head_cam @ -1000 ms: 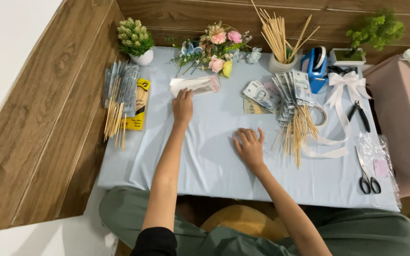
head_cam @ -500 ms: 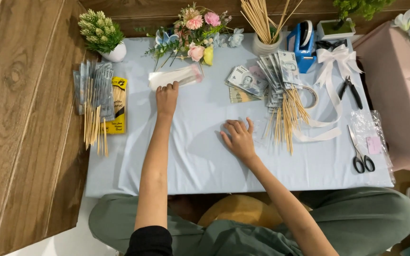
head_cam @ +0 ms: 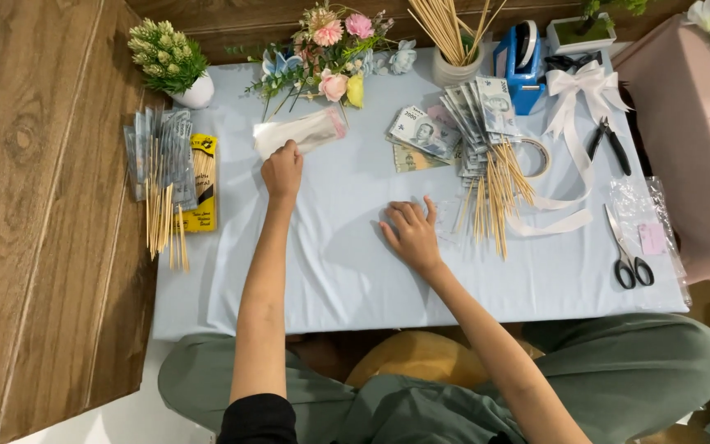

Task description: The person sits cross-legged at a table and wraps paper money in clear plastic sleeves. They insert the bills into the sleeves, fold the edges, and place wooden sticks on top of the wrapped items.

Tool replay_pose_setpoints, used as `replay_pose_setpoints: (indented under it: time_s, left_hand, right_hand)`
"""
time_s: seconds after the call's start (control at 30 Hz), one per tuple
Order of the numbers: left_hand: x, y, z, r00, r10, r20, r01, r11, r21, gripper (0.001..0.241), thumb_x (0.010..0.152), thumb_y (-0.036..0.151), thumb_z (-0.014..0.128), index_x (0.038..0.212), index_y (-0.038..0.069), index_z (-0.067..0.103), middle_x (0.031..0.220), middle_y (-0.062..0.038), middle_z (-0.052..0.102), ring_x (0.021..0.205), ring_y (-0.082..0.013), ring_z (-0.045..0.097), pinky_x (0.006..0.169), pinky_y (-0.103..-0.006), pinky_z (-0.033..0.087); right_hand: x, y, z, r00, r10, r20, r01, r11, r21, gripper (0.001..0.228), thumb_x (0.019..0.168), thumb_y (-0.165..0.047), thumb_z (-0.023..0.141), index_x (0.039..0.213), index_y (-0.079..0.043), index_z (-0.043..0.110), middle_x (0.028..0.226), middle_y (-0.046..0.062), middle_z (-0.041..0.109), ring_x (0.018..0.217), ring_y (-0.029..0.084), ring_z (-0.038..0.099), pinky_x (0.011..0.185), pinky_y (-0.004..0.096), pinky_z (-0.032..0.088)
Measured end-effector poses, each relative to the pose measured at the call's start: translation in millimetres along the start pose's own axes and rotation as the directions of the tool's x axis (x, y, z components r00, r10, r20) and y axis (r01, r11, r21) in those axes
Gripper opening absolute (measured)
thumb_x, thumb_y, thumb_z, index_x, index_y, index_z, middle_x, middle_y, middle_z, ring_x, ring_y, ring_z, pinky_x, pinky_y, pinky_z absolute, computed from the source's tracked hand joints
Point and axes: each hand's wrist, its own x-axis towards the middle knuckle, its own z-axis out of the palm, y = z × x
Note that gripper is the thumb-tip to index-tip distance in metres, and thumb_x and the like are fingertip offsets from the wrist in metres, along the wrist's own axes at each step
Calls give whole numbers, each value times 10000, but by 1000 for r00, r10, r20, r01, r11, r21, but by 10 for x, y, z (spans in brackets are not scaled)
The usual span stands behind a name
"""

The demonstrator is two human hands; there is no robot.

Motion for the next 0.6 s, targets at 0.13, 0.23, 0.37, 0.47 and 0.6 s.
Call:
replay_pose_setpoints:
  time_s: [0.13, 0.23, 0.37, 0.47, 0.6]
  left_hand:
    - [-30, 44, -132, 995, -70, 71, 73, 997, -39, 142, 902, 172, 703, 884, 190, 564, 772, -47, 730, 709, -312, 744, 672, -447, 588]
    - [-115, 151, -339, 994, -83, 65, 89, 991, -102, 114, 944, 140, 683, 950, 183, 578, 851, -53, 758, 765, -298, 755, 702, -433, 597]
    - [-350, 286, -449, 998, 41, -56, -47, 992, -118, 108, 951, 148, 682, 978, 197, 589, 853, -57, 762, 784, -263, 754, 698, -392, 603]
    - [-670, 403, -356, 949, 223, -221, -241, 969, -61, 91, 925, 136, 703, 960, 184, 633, 832, -68, 763, 761, -226, 750, 673, -327, 604]
    - [-1147, 727, -358, 856, 404, -321, -429, 903, -7, 61, 930, 105, 697, 947, 146, 656, 922, -83, 769, 830, -201, 750, 726, -288, 609]
  right_hand:
    - [1, -1, 2, 1000, -2, -1, 2, 1000, 10, 253, 984, -383, 675, 1036, -140, 724, 1060, 45, 699, 1062, 206, 651, 1200, 535, 215]
    - [-14, 17, 25, 1000, 7, -5, -7, 1000, 17, 251, 976, -386, 685, 1033, -146, 729, 1060, 40, 705, 1061, 200, 653, 1208, 535, 199]
    - [-43, 61, 64, 1000, 11, 5, -11, 1000, 26, 245, 993, -378, 667, 1037, -143, 720, 1060, 37, 700, 1057, 199, 652, 1197, 527, 220]
    - [-51, 99, 90, 999, 34, 13, -34, 998, 44, 222, 1009, -366, 657, 1039, -153, 713, 1094, 27, 696, 1085, 188, 646, 1194, 505, 224]
    - [-39, 119, 26, 998, 59, 36, -63, 990, 129, 262, 1067, -351, 576, 1002, -140, 716, 1196, 35, 657, 1120, 215, 612, 1172, 501, 257]
